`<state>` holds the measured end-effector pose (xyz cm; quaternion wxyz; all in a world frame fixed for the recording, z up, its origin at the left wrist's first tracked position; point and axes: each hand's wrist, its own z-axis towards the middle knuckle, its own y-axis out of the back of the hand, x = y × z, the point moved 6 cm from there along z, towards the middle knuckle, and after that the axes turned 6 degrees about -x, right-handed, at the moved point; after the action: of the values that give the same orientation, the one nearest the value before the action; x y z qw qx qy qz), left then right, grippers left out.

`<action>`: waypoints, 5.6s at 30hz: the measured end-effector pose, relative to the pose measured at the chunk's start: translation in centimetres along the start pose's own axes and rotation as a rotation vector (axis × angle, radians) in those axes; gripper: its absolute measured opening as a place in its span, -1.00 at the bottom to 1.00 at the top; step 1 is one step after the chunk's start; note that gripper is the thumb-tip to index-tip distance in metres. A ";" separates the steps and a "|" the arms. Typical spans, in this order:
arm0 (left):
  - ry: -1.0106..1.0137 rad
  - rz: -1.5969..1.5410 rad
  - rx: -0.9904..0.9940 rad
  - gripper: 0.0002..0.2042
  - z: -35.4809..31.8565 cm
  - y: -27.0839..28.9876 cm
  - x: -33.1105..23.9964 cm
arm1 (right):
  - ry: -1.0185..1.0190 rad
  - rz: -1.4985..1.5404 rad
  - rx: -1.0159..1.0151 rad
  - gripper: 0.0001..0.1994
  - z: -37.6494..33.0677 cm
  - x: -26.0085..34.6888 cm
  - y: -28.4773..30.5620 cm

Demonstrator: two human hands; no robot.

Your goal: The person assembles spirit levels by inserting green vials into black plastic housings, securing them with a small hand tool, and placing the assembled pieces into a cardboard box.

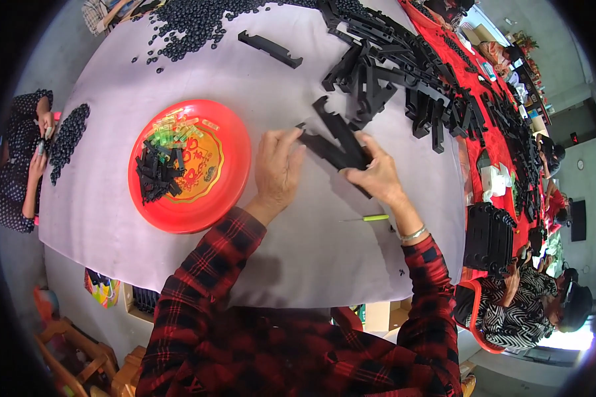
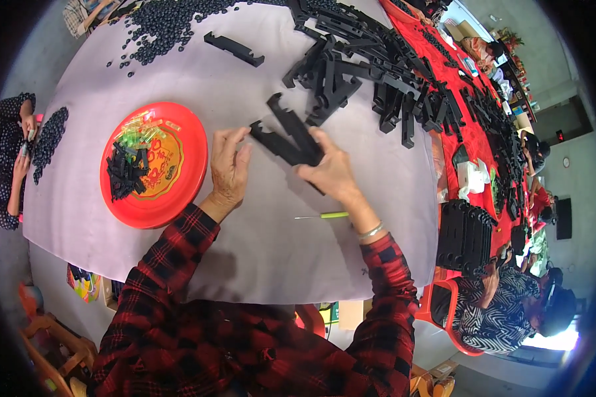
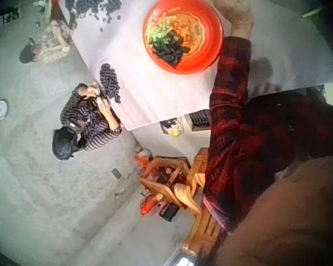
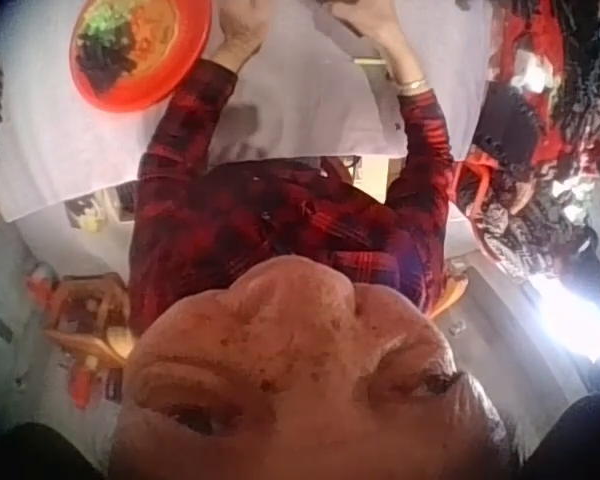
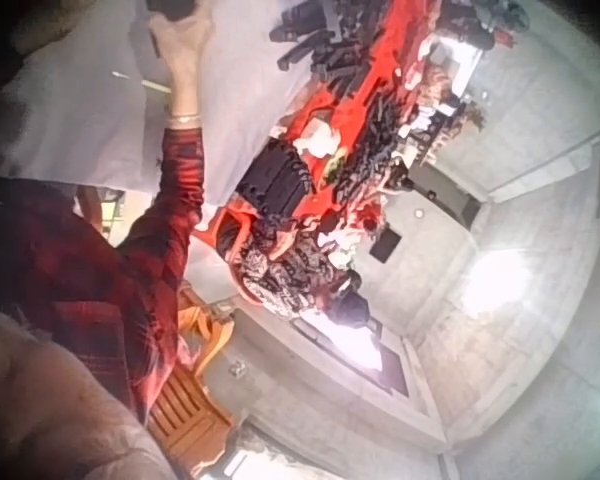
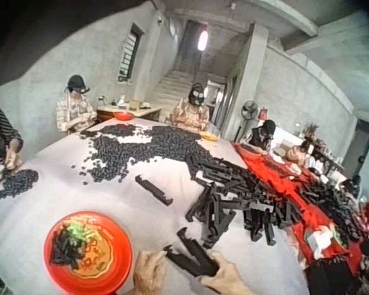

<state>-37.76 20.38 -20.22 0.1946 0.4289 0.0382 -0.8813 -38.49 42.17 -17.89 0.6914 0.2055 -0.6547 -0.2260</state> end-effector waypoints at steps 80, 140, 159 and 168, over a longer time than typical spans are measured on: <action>-0.270 0.157 0.049 -0.81 -0.5 -1.1 -1.9 | 0.306 -0.531 0.559 -0.14 15.1 7.1 -8.8; -0.076 0.031 0.563 -0.59 -10.8 15.6 -4.4 | 0.564 -0.335 -0.173 -0.60 -20.5 2.9 -6.3; -0.125 0.142 0.544 -0.61 -11.0 15.9 -4.3 | 0.432 -0.173 -0.169 -0.68 -20.5 3.3 -6.5; -0.089 0.146 0.565 -0.59 -11.2 15.3 -4.8 | 0.262 0.101 -0.145 -0.78 -19.6 0.6 -5.3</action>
<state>-21.02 10.45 -22.04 0.1321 0.4286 -0.2481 -0.8586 -19.18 37.30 -21.63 0.7945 0.1498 -0.5502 -0.2089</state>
